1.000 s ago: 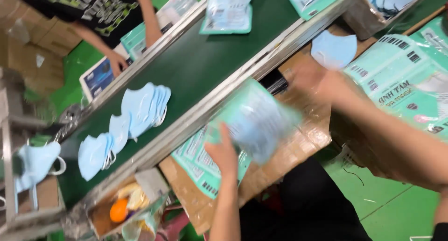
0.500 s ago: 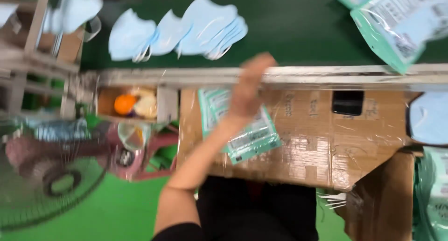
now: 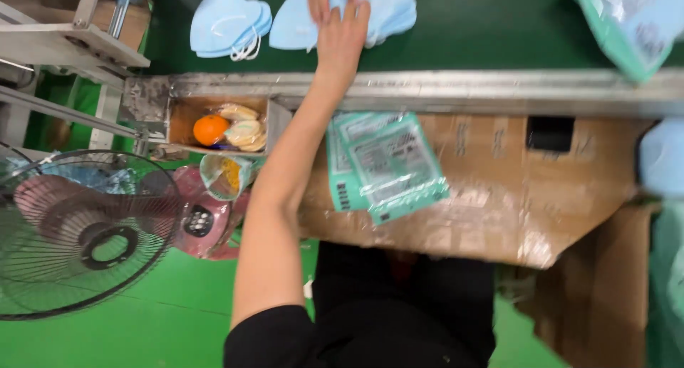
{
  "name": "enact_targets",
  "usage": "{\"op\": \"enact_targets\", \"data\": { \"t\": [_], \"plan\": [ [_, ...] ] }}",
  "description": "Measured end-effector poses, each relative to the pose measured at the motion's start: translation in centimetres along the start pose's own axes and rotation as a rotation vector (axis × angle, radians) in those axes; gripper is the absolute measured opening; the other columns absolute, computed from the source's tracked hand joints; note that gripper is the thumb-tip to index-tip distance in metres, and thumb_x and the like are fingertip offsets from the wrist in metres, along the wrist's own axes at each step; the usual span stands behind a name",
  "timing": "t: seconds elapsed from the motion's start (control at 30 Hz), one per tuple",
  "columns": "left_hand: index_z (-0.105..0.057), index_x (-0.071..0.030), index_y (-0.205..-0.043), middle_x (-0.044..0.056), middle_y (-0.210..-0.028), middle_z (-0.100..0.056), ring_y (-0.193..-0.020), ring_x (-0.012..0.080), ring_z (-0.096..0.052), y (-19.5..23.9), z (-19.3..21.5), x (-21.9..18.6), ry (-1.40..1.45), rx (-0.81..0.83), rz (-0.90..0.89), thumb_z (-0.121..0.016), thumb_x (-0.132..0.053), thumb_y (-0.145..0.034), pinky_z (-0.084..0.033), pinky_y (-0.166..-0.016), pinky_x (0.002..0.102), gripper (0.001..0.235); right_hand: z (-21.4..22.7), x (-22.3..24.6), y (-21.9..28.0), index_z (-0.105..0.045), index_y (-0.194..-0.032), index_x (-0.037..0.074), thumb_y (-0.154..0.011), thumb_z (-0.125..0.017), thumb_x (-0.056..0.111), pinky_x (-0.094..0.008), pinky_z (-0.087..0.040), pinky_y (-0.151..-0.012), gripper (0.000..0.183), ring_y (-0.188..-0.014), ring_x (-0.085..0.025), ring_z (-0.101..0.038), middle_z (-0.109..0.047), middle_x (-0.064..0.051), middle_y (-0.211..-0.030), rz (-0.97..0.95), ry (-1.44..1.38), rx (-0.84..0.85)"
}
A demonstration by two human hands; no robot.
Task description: Packaging blue face masks into plastic bags on a manufacturing line.
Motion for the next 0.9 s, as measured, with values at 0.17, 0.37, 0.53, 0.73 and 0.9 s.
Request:
{"op": "enact_targets", "data": {
  "t": [0.17,0.37,0.53,0.73,0.9],
  "plan": [
    [-0.055,-0.008,-0.142,0.014,-0.137,-0.063,-0.125,0.0312,-0.062,4.0,7.6,-7.1,0.456,-0.297,-0.298,-0.057,-0.005,-0.095,-0.052,-0.104,0.04,0.047,-6.8,21.1,-2.3,-0.052,-0.141,0.001,-0.105,-0.067,0.032,-0.038,-0.053,-0.111,0.049,-0.125,-0.026,-0.062,-0.055,-0.015,-0.128,-0.063,0.048,-0.138],
    [-0.058,-0.011,-0.139,0.009,-0.142,-0.061,-0.126,0.0303,-0.062,13.2,18.3,-17.2,0.737,0.123,-0.587,-0.062,0.0,-0.094,-0.05,-0.107,0.04,0.047,-13.7,27.2,-1.5,-0.06,-0.133,-0.002,-0.088,-0.076,0.014,-0.049,-0.043,-0.112,0.05,-0.133,-0.035,-0.059,-0.064,-0.018,-0.138,0.162,0.116,-0.253],
    [-0.038,-0.011,-0.152,0.014,-0.149,-0.048,-0.141,0.033,-0.05,14.6,18.4,-20.0,1.236,0.163,-0.413,-0.091,-0.009,-0.072,-0.04,-0.121,0.043,0.096,-16.3,25.2,5.7,-0.071,-0.119,0.006,-0.093,-0.082,0.018,-0.039,-0.051,-0.112,0.03,-0.121,-0.029,-0.07,-0.073,-0.008,-0.124,0.081,-0.124,-0.394],
    [-0.01,-0.004,-0.163,0.022,-0.159,-0.038,-0.149,0.0385,-0.041,18.6,5.7,-24.8,1.245,0.4,-0.221,-0.101,-0.019,-0.064,-0.035,-0.124,0.047,0.136,-16.3,24.5,8.6,-0.033,-0.153,-0.003,-0.063,-0.089,0.025,-0.05,-0.04,-0.105,0.109,-0.125,-0.042,-0.057,-0.06,-0.024,-0.137,-0.161,0.134,-0.42],
    [-0.013,-0.007,-0.165,0.017,-0.157,-0.045,-0.146,0.0342,-0.047,18.9,4.9,-26.8,1.346,0.512,-0.073,-0.097,-0.018,-0.066,-0.04,-0.123,0.044,0.13,-19.0,21.3,10.5,-0.026,-0.162,0.01,-0.074,-0.089,0.017,-0.043,-0.044,-0.114,0.108,-0.13,-0.03,-0.058,-0.06,-0.016,-0.14,-0.424,-0.155,-0.39]
  ]
}}
Point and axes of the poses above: each hand's wrist, its own y-axis away from the middle knuckle, its own z-axis out of the back of the hand, x = y × z, the point moved 1 cm from there along -y, towards the middle knuckle
